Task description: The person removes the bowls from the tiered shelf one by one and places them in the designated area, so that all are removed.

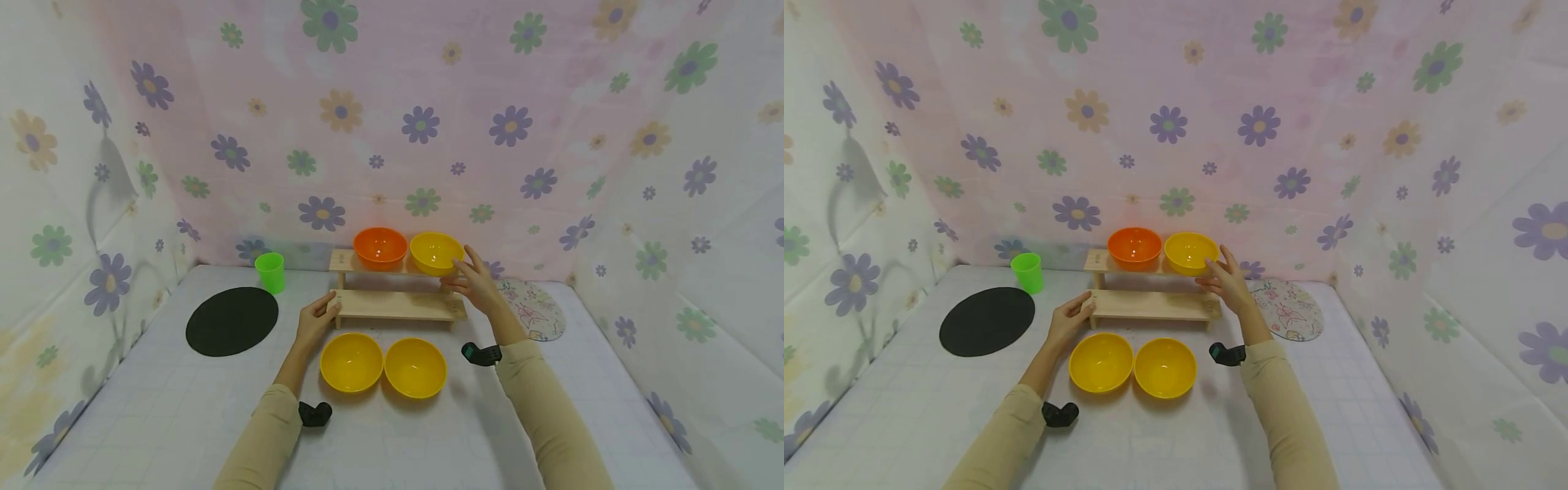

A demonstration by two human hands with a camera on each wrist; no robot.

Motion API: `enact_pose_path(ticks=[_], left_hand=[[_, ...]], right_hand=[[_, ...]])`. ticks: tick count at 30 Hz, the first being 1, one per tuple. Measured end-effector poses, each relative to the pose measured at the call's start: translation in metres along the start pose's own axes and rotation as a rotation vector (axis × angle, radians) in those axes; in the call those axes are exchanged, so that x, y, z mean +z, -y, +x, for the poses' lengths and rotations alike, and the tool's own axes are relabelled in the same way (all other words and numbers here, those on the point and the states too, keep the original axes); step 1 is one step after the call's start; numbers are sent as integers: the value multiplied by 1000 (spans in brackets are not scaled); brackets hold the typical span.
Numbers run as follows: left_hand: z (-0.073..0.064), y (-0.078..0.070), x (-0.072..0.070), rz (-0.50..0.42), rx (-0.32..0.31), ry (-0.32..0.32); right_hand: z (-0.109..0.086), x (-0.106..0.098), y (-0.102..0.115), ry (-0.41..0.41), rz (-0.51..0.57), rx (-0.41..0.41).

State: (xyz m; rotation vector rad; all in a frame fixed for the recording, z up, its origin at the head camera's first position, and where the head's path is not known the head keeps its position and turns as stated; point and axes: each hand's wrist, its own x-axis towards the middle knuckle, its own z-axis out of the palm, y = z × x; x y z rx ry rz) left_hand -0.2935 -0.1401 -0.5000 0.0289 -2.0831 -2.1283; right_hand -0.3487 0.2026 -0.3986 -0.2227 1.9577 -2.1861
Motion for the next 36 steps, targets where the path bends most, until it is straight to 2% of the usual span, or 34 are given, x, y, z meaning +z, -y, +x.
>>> enact_pose_path(ticks=[6, 13, 17, 23, 29, 32, 36], left_hand=[[0, -4, -1, -31, -23, 20], [-13, -29, 0, -6, -21, 30], [-17, -34, 1, -5, -29, 25], [-13, -29, 0, 7, -28, 25], [-2, -9, -1, -20, -23, 12], [1, -1, -1, -8, -23, -2], [1, 0, 0, 6, -19, 0]], right_hand=[[1, 8, 3, -4, 81, 20], [5, 14, 6, -31, 137, 34], [3, 17, 7, -40, 126, 32], [-5, 17, 5, -42, 96, -13], [-15, 13, 0, -2, 104, -73], [-20, 10, -1, -23, 98, -56], [-26, 7, -2, -61, 91, -18]])
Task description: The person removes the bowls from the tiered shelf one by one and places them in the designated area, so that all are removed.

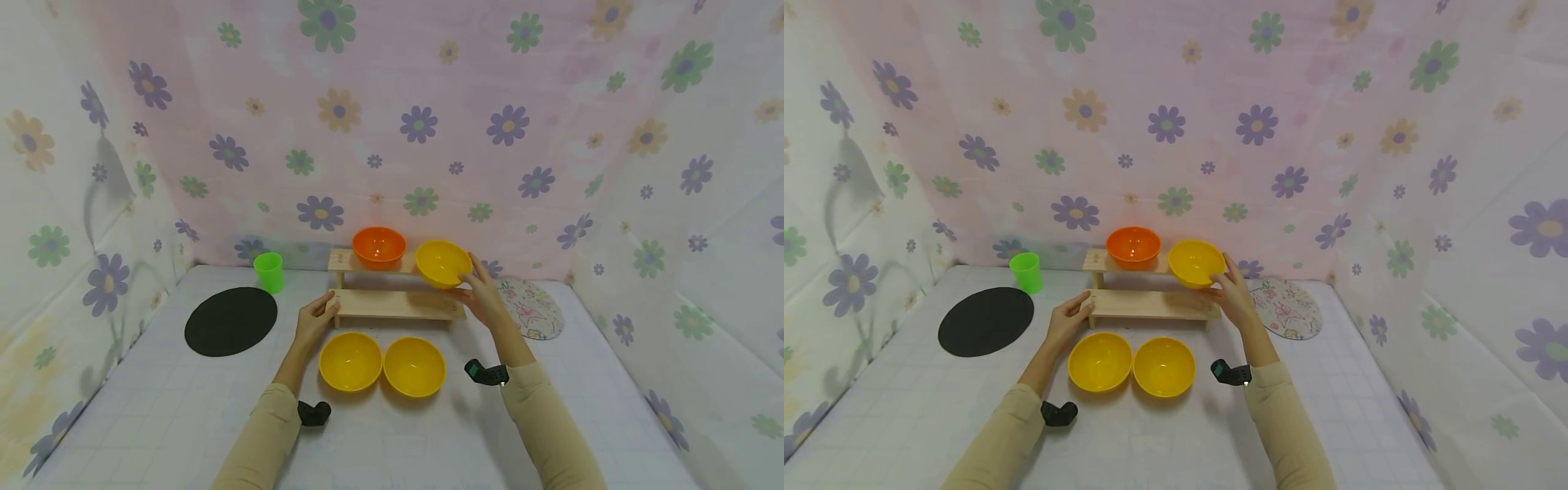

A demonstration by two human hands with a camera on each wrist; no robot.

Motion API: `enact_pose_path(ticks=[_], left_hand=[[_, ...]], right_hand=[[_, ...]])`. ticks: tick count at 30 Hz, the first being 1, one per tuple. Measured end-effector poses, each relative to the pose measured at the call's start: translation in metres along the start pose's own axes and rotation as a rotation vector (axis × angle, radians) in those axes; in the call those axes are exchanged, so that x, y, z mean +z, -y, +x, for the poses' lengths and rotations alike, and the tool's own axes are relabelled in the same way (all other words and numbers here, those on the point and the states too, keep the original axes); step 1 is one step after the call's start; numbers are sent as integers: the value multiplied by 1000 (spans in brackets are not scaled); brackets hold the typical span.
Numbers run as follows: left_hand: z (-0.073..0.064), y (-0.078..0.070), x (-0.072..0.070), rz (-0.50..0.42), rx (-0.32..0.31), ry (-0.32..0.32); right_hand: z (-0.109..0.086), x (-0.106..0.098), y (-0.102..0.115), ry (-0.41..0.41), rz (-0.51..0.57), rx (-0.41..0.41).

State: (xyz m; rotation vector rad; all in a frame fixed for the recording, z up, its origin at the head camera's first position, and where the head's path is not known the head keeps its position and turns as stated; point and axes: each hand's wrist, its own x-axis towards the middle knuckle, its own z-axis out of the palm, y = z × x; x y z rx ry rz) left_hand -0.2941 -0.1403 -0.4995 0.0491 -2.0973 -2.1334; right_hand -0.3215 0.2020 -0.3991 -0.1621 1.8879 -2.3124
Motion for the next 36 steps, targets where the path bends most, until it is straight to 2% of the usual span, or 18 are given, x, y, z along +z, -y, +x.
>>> enact_pose_path(ticks=[4, 11, 18, 28, 36], left_hand=[[-2, -5, -1, -35, 10, 33], [-14, -27, -1, -35, 15, 58], [-1, 0, -1, -17, 25, 18], [-1, 0, 0, -29, 9, 7], [-1, 0, 0, -15, 25, 0]], right_hand=[[-8, -2, 1, -5, 3, -1], [-22, -4, 1, 18, -31, -19], [-37, -6, -1, 43, -37, -17], [-58, -15, -12, 62, -71, -23], [-74, -21, -20, 35, -77, 8]])
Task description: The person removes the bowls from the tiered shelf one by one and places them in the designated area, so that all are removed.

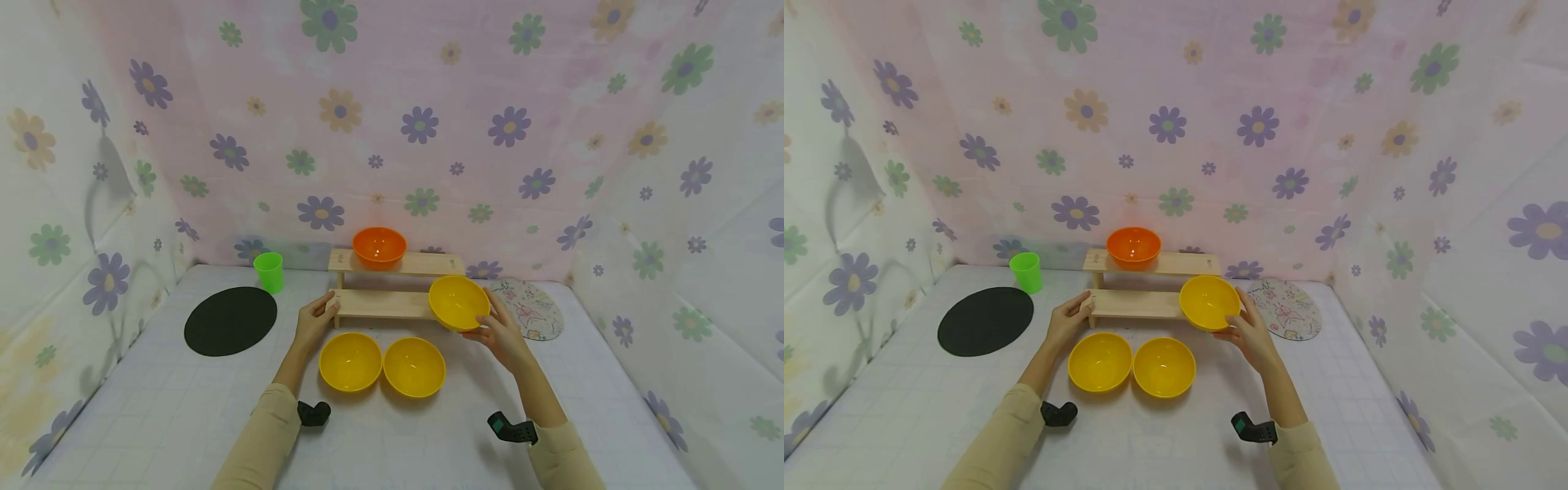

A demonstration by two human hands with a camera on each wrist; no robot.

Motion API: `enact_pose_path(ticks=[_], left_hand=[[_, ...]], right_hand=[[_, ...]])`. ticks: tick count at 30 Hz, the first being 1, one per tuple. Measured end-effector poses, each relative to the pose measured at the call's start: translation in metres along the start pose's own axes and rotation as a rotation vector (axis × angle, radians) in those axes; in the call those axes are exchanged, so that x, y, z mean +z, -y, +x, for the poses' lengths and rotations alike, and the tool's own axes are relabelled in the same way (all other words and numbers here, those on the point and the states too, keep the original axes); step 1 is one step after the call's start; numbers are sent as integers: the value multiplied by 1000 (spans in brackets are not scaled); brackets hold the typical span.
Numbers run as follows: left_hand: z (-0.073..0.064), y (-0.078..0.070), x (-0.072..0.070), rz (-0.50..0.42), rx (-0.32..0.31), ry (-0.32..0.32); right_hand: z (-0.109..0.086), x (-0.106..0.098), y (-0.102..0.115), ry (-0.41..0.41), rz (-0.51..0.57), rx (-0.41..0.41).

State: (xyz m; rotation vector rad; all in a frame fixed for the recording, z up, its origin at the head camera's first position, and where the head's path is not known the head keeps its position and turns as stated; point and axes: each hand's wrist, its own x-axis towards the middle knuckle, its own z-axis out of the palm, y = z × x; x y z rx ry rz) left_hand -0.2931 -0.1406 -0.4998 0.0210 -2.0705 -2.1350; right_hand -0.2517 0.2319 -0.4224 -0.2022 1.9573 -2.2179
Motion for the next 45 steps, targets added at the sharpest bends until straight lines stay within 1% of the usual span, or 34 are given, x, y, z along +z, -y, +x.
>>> enact_pose_path(ticks=[7, 13, 20, 24, 26, 31, 34, 39, 43, 45], left_hand=[[-1, 0, 0, -7, 5, 8], [-1, -1, 0, -10, 6, 7], [0, -1, 0, 2, 2, 0], [1, -1, 0, 7, -2, 1], [1, -1, 0, 7, 0, 5], [0, -1, 0, -11, -5, 12], [0, -1, 0, -24, -11, 20], [0, 0, 0, -12, -8, 18], [-8, -16, 0, -16, -14, 27], [-8, -18, 0, -27, -16, 33]], right_hand=[[-14, -5, -10, -23, -21, 17], [-28, -9, -18, -26, -8, 25], [-42, -14, -26, -56, 9, 87], [-47, -16, -31, -86, -7, 125], [-50, -18, -33, -92, -8, 128], [-57, -22, -41, -73, -9, 120], [-61, -25, -45, -41, -9, 104], [-66, -29, -52, -10, -6, 94], [-68, -30, -53, -18, -17, 105], [-69, -30, -54, -24, -36, 117]])
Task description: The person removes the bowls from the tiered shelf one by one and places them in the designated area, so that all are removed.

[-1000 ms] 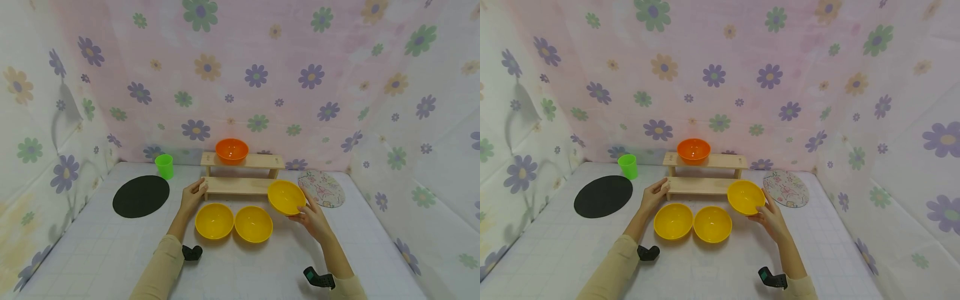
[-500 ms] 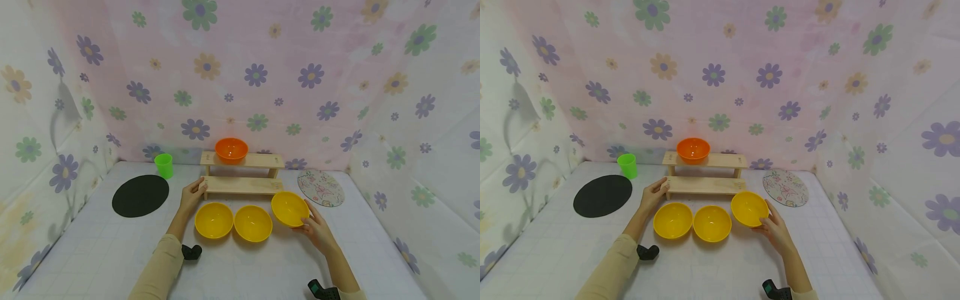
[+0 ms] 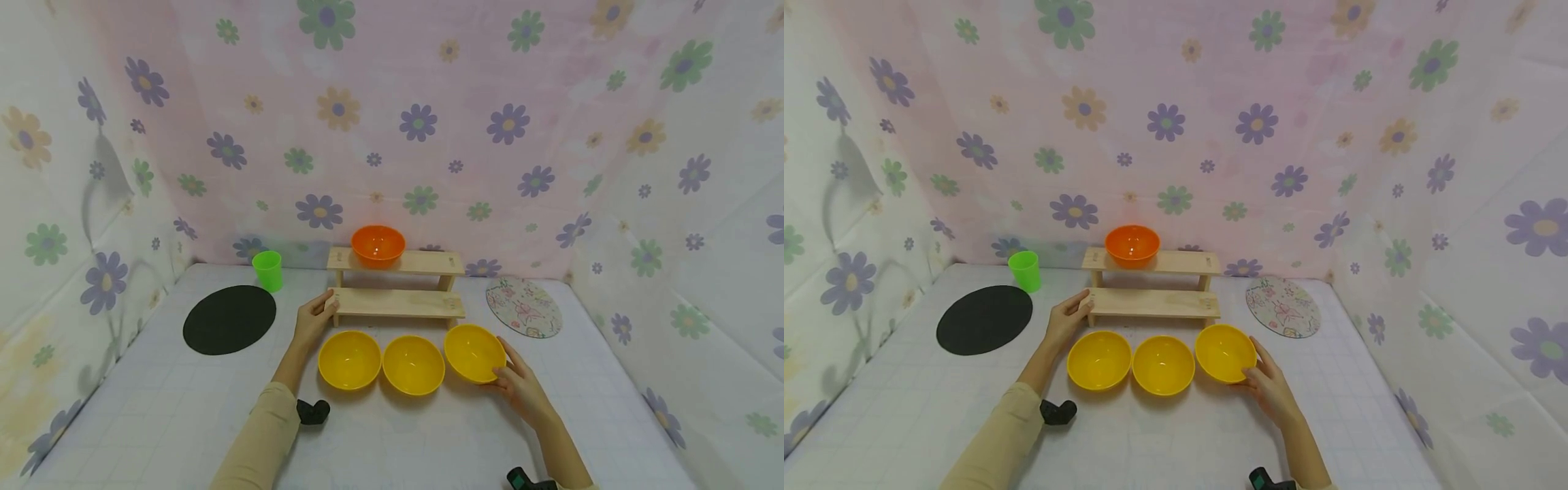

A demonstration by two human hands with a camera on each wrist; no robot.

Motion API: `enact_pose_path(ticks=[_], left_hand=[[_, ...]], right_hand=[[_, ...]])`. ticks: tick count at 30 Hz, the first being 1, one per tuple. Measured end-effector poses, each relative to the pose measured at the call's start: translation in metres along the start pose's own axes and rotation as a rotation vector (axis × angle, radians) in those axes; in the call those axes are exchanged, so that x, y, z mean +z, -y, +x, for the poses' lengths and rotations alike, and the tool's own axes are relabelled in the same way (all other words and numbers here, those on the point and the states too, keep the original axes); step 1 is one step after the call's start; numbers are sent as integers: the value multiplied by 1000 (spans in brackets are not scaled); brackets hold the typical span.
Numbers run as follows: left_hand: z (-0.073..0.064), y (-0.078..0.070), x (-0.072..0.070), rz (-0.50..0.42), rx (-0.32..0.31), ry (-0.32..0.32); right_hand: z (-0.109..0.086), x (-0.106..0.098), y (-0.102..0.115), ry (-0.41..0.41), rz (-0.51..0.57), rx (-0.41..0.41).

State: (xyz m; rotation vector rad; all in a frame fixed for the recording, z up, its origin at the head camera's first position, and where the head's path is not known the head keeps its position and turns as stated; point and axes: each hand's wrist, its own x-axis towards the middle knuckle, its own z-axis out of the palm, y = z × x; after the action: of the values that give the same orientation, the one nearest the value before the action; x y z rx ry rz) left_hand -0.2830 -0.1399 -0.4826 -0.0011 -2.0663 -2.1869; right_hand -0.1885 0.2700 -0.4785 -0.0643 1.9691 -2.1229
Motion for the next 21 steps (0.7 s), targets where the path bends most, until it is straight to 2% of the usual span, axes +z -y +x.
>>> enact_pose_path(ticks=[1, 5, 8, 12, 17, 21], left_hand=[[0, -1, 0, -3, -4, 3], [8, 14, -1, 5, 4, -14], [8, 17, -1, 24, 7, -27], [8, 17, 0, 26, 16, -34], [8, 16, 0, 12, -2, -26], [4, 9, 0, 0, -11, -15]], right_hand=[[0, 0, 0, -2, -10, 8], [-1, 0, -1, -12, -27, 37], [-1, 0, -3, -11, -19, 45], [-1, -1, -5, -6, -2, 58], [-2, -1, -8, -2, -8, 59], [-1, -1, -10, -2, -7, 52]])
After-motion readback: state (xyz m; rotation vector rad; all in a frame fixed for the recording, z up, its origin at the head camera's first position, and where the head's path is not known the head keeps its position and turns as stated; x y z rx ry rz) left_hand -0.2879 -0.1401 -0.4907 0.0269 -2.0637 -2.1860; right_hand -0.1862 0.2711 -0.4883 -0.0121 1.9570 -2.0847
